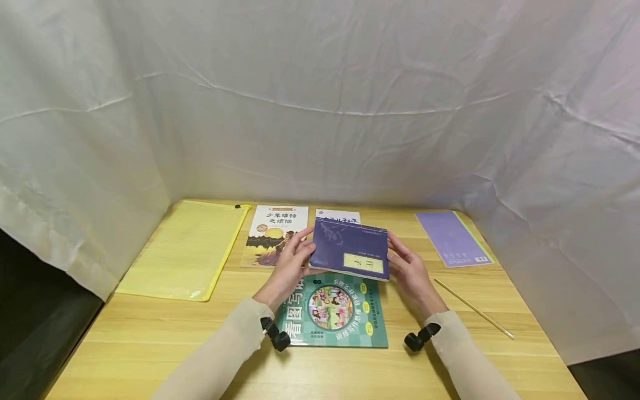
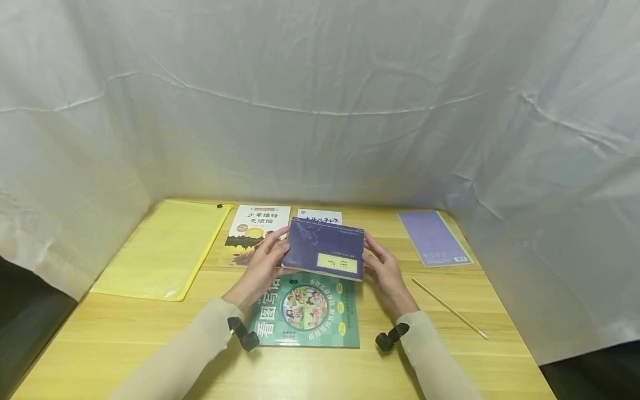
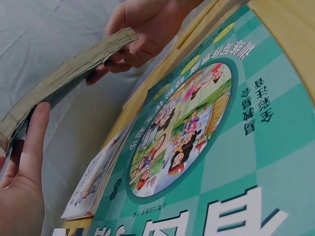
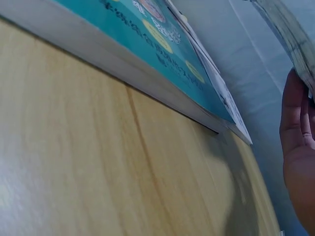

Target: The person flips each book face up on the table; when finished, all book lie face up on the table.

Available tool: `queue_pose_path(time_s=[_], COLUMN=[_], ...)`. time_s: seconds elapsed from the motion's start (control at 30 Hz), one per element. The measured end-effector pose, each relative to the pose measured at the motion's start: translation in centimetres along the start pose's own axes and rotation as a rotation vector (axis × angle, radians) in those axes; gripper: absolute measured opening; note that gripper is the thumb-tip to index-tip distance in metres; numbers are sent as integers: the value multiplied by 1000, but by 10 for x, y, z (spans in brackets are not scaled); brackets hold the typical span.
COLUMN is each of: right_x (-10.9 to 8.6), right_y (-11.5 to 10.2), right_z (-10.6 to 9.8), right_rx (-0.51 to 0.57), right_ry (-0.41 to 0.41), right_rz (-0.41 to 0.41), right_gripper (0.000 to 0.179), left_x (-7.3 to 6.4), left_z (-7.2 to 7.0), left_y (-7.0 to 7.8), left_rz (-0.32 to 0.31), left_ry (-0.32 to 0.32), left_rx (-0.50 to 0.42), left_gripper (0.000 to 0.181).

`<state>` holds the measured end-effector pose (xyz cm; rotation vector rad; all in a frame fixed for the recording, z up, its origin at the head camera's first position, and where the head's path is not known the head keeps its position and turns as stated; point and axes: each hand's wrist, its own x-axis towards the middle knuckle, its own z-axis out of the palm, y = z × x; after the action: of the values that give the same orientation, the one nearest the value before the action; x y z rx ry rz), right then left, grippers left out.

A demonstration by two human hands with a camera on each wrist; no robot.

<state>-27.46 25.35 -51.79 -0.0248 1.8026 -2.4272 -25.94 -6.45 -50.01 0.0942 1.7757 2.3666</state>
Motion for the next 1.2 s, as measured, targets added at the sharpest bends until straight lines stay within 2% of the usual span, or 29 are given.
queue_pose_path(time_s=[0.07, 0.17, 0.3, 0.47, 0.6, 0.73, 0.83, 1.07, 1.2], right_x=[0, 0, 0, -5, -8, -6, -4, -10, -6], right_y=[0, 0, 1, 1, 1, 2, 4, 0, 2], right_z=[1, 1, 1, -3, -4, -4, -4, -6, -7], right_rx=[19, 67, 83, 67, 113, 166, 149, 113, 173], right_ry=[-20, -2, 10, -117, -205, -157, -126, -277, -216], right_rz=[-11, -24, -22, 3, 27, 23, 14, 42, 38], right_gripper=[63, 61, 59, 62, 67, 63, 59, 70, 66], left_x=[-1, -1, 0, 0, 0, -1, -1, -1, 0], left_z=[0, 0, 0, 1, 0, 0, 0, -5, -7], left_y=[1, 2, 0, -3, -3, -2, -2, -3, -4], left_rz=[-8, -29, -71, -106, -103, -104, -104, -97, -96], left_ry=[12, 13, 9, 2, 12, 28, 43, 72, 48], left_rx=[14, 4, -36, -61, -64, -64, -57, -65, -72], left_gripper=[64, 72, 69, 64, 66, 67, 63, 53, 54])
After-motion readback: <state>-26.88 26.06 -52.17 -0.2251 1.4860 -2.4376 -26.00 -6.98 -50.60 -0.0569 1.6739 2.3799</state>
